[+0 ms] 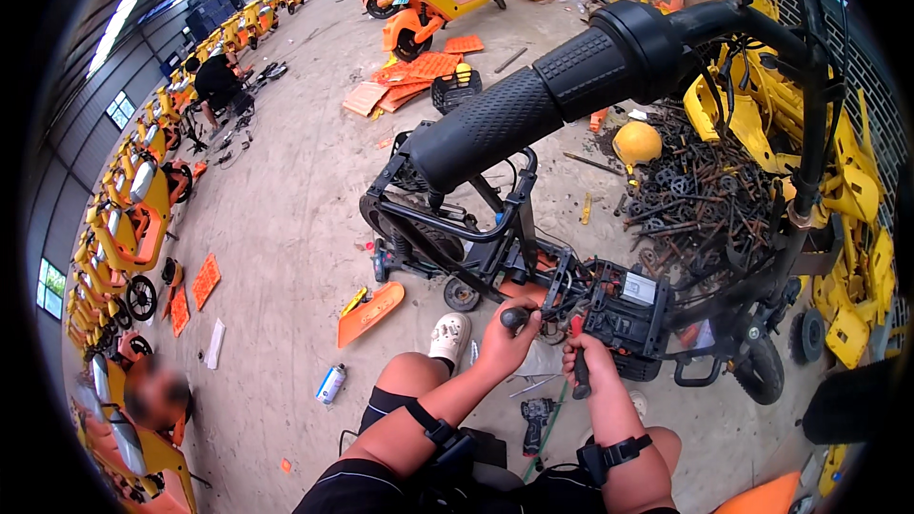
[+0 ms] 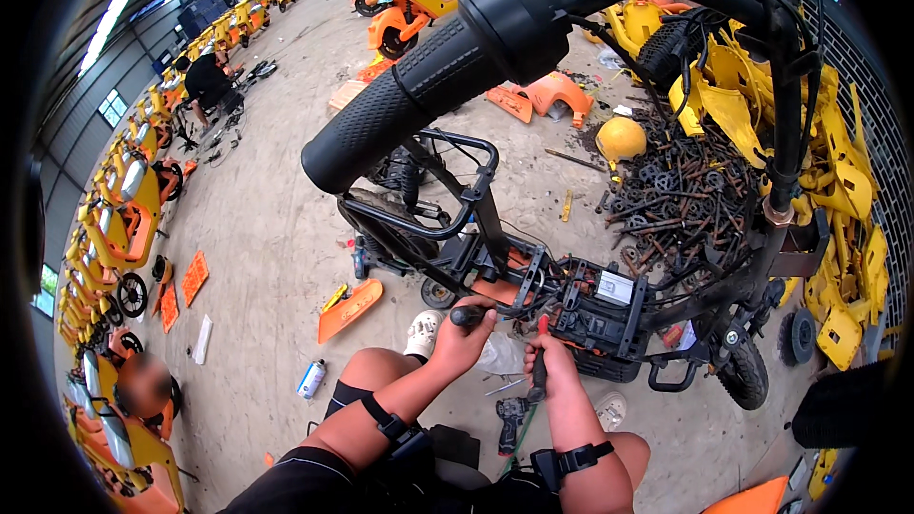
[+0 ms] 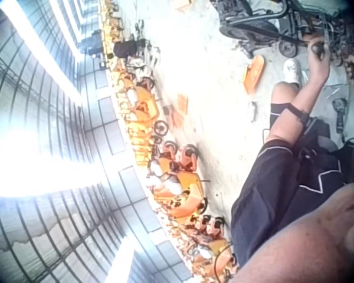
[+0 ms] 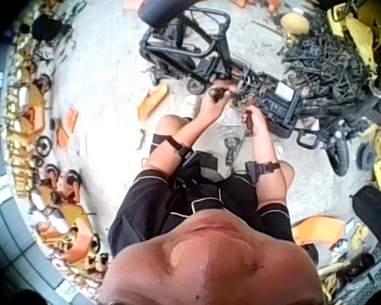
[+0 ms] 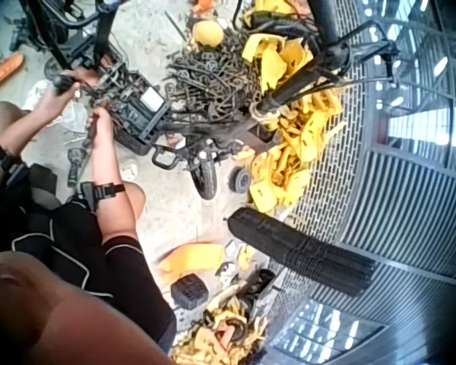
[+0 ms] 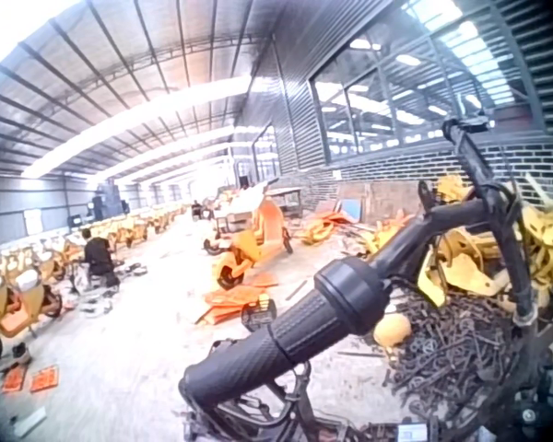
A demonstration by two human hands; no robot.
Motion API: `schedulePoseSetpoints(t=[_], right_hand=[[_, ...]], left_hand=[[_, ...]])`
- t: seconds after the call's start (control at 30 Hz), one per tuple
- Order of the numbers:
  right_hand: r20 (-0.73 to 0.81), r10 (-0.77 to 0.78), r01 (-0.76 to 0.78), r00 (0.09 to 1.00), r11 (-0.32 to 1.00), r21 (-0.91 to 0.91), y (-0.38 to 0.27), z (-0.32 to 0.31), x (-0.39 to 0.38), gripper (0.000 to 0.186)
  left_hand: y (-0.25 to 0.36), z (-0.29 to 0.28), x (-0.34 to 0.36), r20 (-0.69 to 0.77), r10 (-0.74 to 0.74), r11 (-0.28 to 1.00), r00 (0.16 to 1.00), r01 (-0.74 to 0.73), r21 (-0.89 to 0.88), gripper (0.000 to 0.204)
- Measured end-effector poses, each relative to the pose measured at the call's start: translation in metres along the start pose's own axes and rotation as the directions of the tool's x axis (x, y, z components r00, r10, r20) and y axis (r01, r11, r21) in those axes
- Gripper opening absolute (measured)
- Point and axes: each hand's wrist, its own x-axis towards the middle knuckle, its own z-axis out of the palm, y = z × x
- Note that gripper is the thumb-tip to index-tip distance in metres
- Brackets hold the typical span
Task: The person uses a hammer to tap a component on a motorcycle frame and then uses a screwdriver to work on the wiring and internal components of the battery area by hand.
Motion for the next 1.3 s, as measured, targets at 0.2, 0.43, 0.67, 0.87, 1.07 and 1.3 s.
schedulePoseSetpoints(t=[0.2, 0.43, 0.67, 0.87, 1.07, 1.3], right_hand=[[0.000, 0.021, -0.021, 1.000, 0.999, -0.027, 0.000, 0.001, -0.005, 0.011], [-0.010, -0.008, 0.008, 1.000, 0.999, -0.039, 0.003, -0.003, -0.003, 0.014], [0.005, 0.025, -0.025, 1.000, 0.999, -0.027, 0.006, -0.008, 0.004, 0.011], [-0.008, 0.010, -0.010, 1.000, 1.000, 0.008, 0.006, -0.002, 0.008, 0.013], [-0.002, -0.013, 0.013, 1.000, 1.000, 0.007, 0.004, 0.003, 0.001, 0.010], [0.036, -0.009, 0.006, 0.999, 0.995, 0.103, -0.003, -0.014, 0.014, 0.009]], left_hand=[[0.016, -0.003, 0.002, 0.023, 0.094, 0.991, 0.995, -0.096, 0.092, 0.017], [0.017, -0.001, 0.004, 0.040, 0.119, 0.988, 0.992, -0.122, 0.097, 0.016], [0.012, -0.002, 0.005, 0.062, 0.143, 0.981, 0.988, -0.150, 0.120, 0.018], [0.009, -0.003, 0.006, 0.151, 0.113, 0.982, 0.982, -0.133, 0.134, 0.021], [0.003, -0.003, 0.006, 0.211, 0.126, 0.976, 0.969, -0.159, 0.151, 0.023], [-0.001, -0.001, 0.007, 0.228, 0.090, 0.982, 0.969, -0.124, 0.140, 0.024]])
